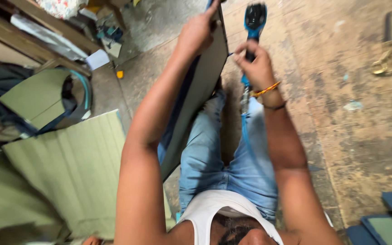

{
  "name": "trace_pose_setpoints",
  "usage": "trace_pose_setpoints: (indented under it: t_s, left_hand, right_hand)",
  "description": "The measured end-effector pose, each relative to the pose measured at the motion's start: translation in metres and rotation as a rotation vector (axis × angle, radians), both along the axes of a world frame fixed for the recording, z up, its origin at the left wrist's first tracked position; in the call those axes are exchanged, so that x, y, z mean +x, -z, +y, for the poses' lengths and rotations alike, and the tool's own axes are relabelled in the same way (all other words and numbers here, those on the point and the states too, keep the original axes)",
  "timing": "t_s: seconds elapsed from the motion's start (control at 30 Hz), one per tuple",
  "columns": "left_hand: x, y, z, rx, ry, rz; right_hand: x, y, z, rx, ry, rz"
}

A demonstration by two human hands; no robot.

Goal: The person sits on the floor and wraps a blue fabric cover around a rectangular foam mattress. They fold the fabric edges over the foam and use a pneumatic staple gun to secure the cover along the sides, working systematically around the perimeter.

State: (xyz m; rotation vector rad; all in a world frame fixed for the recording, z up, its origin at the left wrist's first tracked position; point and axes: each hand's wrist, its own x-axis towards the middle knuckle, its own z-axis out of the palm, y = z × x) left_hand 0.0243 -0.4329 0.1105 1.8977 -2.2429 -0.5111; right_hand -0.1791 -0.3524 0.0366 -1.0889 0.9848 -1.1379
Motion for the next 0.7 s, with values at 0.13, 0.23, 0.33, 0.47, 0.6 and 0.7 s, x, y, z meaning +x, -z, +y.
trace_pose_setpoints:
  t_s: [0.13,0.23,0.33,0.47,0.6,0.7]
  left_hand:
    - [-0.03,-0.021,0.007,-0.011,0.09,0.093]
    - [-0.05,-0.043,0.014,0.058,0.129,0.004]
    - [-0.064,-0.063,0.022,0.131,0.081,0.037]
    - [-0.071,-0.084,0.035,0.195,0.048,0.004]
    - [-0.074,-0.098,0.043,0.246,-0.027,-0.001]
    - [-0.081,-0.1,0.041,0.235,-0.001,-0.007]
  right_hand:
    - [0.043,-0.005,0.034,0.224,0.18,-0.104]
    - [0.073,-0.019,0.045,0.438,0.277,-0.205]
    - [0.091,-0.036,0.044,0.511,0.365,-0.093]
    - [0.105,-0.058,0.042,0.375,0.424,-0.238]
    - [0.115,-0.079,0.038,0.264,0.521,0.089]
    - [0.12,-0.084,0.038,0.365,0.556,0.308]
